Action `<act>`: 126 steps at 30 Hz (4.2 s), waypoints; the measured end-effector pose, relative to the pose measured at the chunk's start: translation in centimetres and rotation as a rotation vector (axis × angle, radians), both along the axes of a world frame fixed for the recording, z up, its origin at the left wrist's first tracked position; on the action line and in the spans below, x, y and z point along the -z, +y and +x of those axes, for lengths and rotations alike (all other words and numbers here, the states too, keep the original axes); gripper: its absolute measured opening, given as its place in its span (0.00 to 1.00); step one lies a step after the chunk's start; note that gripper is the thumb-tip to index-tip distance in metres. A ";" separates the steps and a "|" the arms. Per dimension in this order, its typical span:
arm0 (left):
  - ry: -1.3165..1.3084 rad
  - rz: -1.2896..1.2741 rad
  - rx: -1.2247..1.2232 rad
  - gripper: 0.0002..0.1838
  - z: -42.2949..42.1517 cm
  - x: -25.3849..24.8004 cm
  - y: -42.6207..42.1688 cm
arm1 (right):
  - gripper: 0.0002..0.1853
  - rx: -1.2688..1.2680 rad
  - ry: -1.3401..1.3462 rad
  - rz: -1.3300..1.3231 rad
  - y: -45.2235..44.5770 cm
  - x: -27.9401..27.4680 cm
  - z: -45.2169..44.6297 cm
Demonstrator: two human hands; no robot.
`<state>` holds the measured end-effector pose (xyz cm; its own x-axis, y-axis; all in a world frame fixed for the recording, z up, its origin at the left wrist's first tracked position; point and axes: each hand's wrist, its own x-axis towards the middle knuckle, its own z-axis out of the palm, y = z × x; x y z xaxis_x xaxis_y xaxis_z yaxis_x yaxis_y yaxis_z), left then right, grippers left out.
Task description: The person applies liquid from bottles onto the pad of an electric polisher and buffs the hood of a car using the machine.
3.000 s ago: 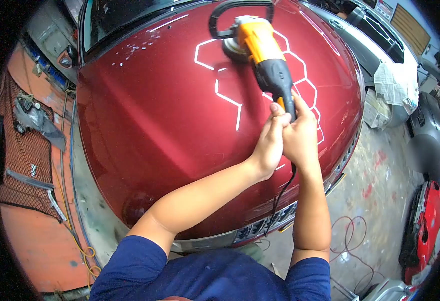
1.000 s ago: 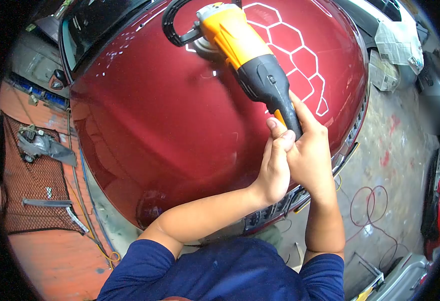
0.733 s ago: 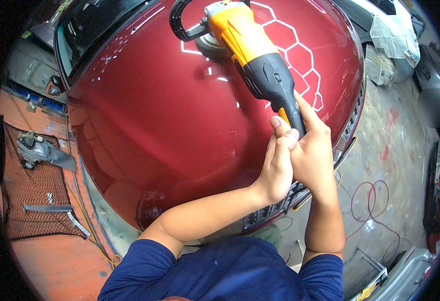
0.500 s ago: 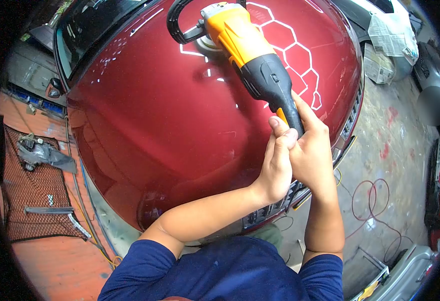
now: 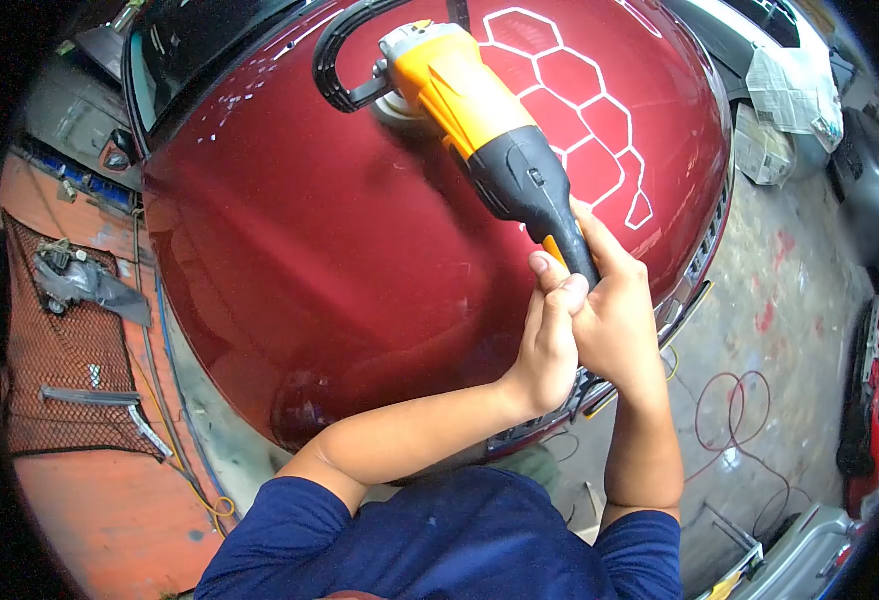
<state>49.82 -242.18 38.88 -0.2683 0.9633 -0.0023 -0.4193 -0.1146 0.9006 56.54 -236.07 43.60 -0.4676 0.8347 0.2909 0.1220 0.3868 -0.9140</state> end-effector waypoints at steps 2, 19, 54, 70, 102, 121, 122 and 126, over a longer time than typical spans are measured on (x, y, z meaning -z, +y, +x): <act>-0.017 0.016 -0.022 0.23 0.2 0.6 -0.3 | 0.31 -0.031 0.021 0.002 -0.3 0.1 0.0; -0.111 -0.010 -0.032 0.22 1.8 3.3 -5.2 | 0.33 -0.139 -0.092 0.020 -4.1 0.5 1.2; 0.102 0.046 -0.029 0.25 7.0 4.7 -4.5 | 0.31 0.040 -0.118 0.099 -5.0 2.0 6.5; 0.072 -0.001 0.145 0.28 8.7 3.8 -2.2 | 0.26 0.259 -0.054 -0.001 -4.3 4.2 9.4; 0.632 0.213 -0.638 0.28 -19.2 -1.7 -19.4 | 0.28 -0.231 -0.152 0.147 -9.2 -3.3 -14.2; -0.043 0.135 -0.194 0.36 -22.2 -0.1 -16.8 | 0.22 -0.316 -0.230 0.323 -5.4 -9.9 -47.0; -0.028 0.148 -0.300 0.34 -22.4 0.2 -17.0 | 0.22 -0.301 -0.235 0.302 -5.6 -10.2 -47.7; 0.102 0.100 -0.631 0.40 -24.4 1.1 -17.6 | 0.21 -0.327 -0.203 0.270 -5.9 -10.5 -51.0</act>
